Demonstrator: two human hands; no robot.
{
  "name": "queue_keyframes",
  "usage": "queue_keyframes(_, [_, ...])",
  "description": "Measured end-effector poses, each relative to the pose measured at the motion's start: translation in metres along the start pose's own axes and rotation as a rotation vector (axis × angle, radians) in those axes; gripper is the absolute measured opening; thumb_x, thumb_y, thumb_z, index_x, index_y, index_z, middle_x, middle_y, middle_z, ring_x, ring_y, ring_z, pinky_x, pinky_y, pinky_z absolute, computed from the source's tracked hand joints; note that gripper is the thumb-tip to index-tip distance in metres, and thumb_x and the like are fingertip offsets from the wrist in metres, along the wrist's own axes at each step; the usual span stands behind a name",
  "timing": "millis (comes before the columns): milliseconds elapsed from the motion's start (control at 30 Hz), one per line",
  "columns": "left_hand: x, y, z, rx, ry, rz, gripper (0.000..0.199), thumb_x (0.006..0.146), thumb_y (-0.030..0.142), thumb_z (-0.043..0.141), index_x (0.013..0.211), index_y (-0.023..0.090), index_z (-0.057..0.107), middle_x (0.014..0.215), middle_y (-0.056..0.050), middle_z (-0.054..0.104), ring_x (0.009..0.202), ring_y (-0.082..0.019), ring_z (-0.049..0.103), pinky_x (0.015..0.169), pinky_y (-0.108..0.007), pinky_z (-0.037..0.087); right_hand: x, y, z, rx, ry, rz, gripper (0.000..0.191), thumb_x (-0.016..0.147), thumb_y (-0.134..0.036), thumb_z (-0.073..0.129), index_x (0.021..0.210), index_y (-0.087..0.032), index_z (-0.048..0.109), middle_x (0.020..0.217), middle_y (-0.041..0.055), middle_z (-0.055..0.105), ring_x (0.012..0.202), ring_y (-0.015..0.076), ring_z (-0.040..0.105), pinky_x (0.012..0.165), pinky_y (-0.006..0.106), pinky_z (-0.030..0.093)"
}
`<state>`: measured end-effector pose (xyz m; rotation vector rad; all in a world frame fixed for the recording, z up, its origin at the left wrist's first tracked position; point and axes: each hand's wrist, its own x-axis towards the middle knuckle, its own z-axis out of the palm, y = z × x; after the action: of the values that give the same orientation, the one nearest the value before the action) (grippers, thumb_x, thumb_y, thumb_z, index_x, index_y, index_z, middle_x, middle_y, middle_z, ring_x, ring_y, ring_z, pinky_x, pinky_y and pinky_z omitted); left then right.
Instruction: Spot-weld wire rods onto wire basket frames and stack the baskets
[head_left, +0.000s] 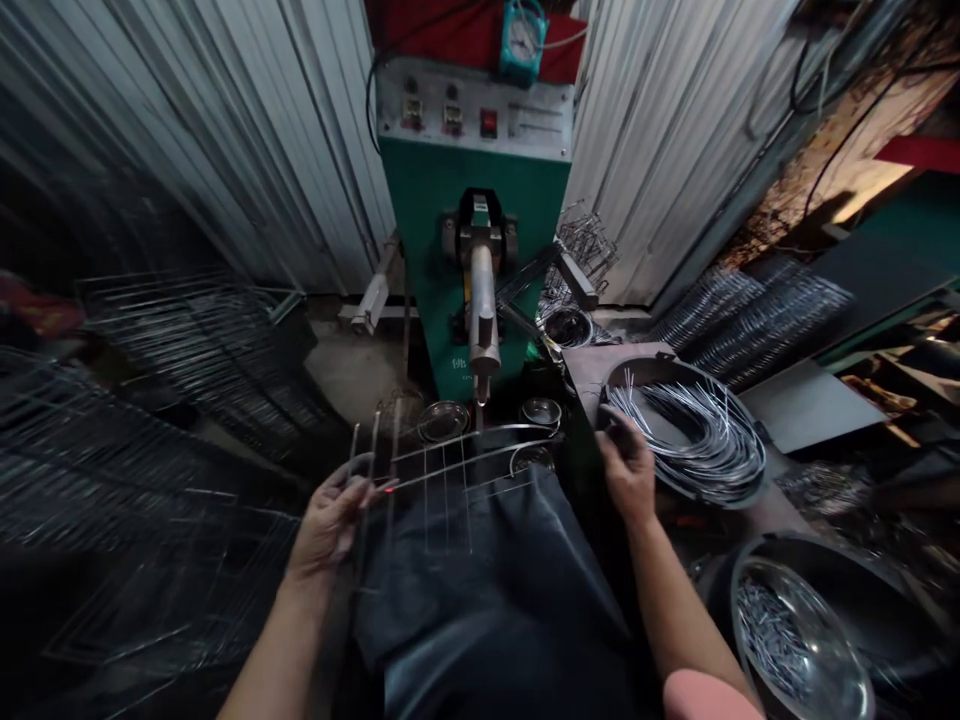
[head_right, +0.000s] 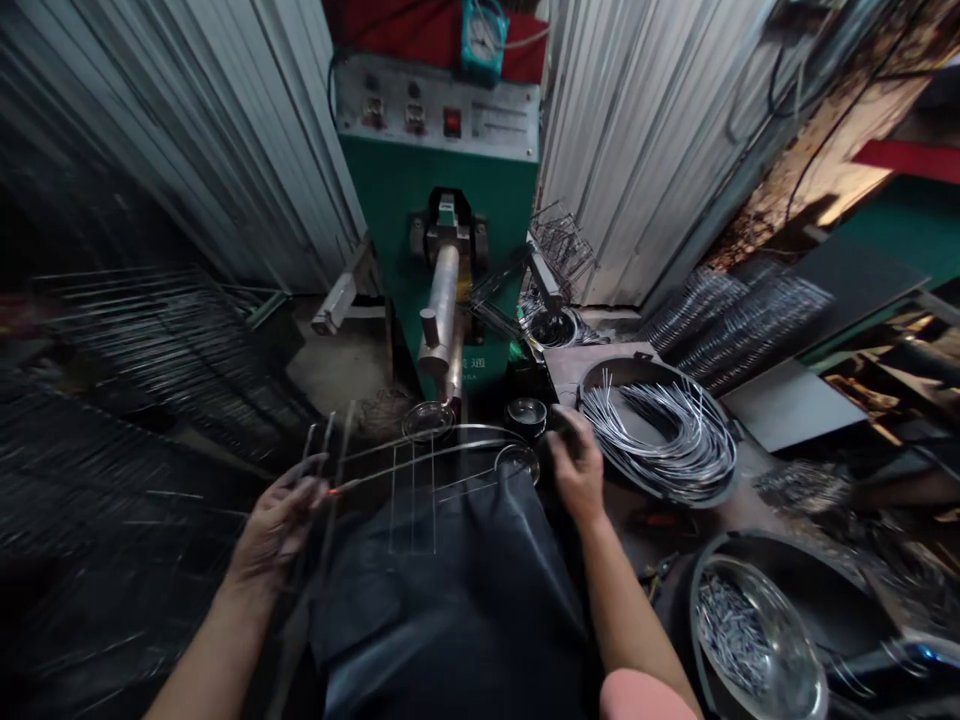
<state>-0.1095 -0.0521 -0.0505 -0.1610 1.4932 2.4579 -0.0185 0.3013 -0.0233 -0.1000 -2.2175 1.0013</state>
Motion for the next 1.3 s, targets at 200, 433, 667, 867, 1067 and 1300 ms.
queue_keyframes(200, [-0.043, -0.011, -0.008, -0.264, 0.010, -0.309, 0.011, 0.073, 0.028, 0.063, 0.072, 0.017, 0.063, 0.048, 0.006, 0.037, 0.045, -0.009, 0.039, 0.077, -0.049, 0.055, -0.074, 0.026, -0.008, -0.046, -0.506, -0.048, 0.071, 0.074, -0.023, 0.059, 0.140, -0.022, 0.034, 0.138, 0.0125, 0.040, 0.130, 0.0281, 0.033, 0.106, 0.050, 0.030])
queue_keyframes(433, [-0.077, -0.065, 0.006, -0.379, 0.076, -0.655, 0.023, 0.087, 0.017, 0.040, 0.080, 0.012, 0.061, 0.045, 0.006, 0.035, 0.039, -0.009, 0.041, 0.070, -0.040, 0.057, -0.144, -0.019, 0.002, 0.105, -0.838, -0.133, 0.026, 0.092, -0.033, 0.044, 0.107, -0.028, 0.064, 0.105, 0.0049, 0.066, 0.111, 0.0191, 0.053, 0.102, 0.043, 0.033])
queue_keyframes(667, [-0.069, -0.077, -0.009, -0.356, -0.061, -0.726, 0.060, 0.091, 0.047, 0.025, 0.105, -0.002, 0.057, 0.070, -0.017, 0.065, 0.072, -0.027, 0.066, 0.068, -0.040, 0.055, -0.148, -0.039, 0.006, 0.230, -0.756, 0.024, 0.044, 0.092, -0.049, 0.032, 0.089, -0.015, 0.061, 0.074, 0.0047, 0.062, 0.066, 0.0137, 0.055, 0.064, 0.025, 0.043])
queue_keyframes(867, [-0.067, -0.066, -0.011, 0.001, -0.044, -0.597, 0.058, 0.089, 0.051, 0.030, 0.090, 0.002, 0.061, 0.073, -0.019, 0.067, 0.067, -0.025, 0.066, 0.068, -0.039, 0.052, -0.117, -0.057, 0.041, 0.208, -0.434, 0.220, 0.042, 0.089, -0.052, 0.035, 0.068, -0.019, 0.048, 0.058, -0.0021, 0.043, 0.054, 0.0110, 0.041, 0.052, 0.022, 0.034])
queue_keyframes(1067, [-0.089, -0.048, 0.011, 0.596, 0.136, 0.213, 0.053, 0.072, 0.060, 0.055, 0.100, 0.015, 0.060, 0.093, -0.011, 0.067, 0.091, -0.024, 0.062, 0.083, -0.037, 0.046, -0.107, -0.064, 0.065, 0.256, -0.388, 0.258, 0.036, 0.087, -0.047, 0.038, 0.068, -0.020, 0.048, 0.058, -0.0017, 0.044, 0.055, 0.0118, 0.044, 0.054, 0.023, 0.035])
queue_keyframes(1300, [-0.089, -0.064, 0.061, 0.653, 0.152, 0.412, 0.038, 0.068, 0.042, 0.068, 0.095, 0.019, 0.053, 0.083, -0.003, 0.060, 0.075, -0.016, 0.060, 0.071, -0.029, 0.048, -0.094, -0.077, 0.084, 0.403, -0.483, 0.329, 0.035, 0.086, -0.047, 0.040, 0.069, -0.019, 0.052, 0.061, -0.0009, 0.050, 0.059, 0.0127, 0.047, 0.057, 0.023, 0.038])
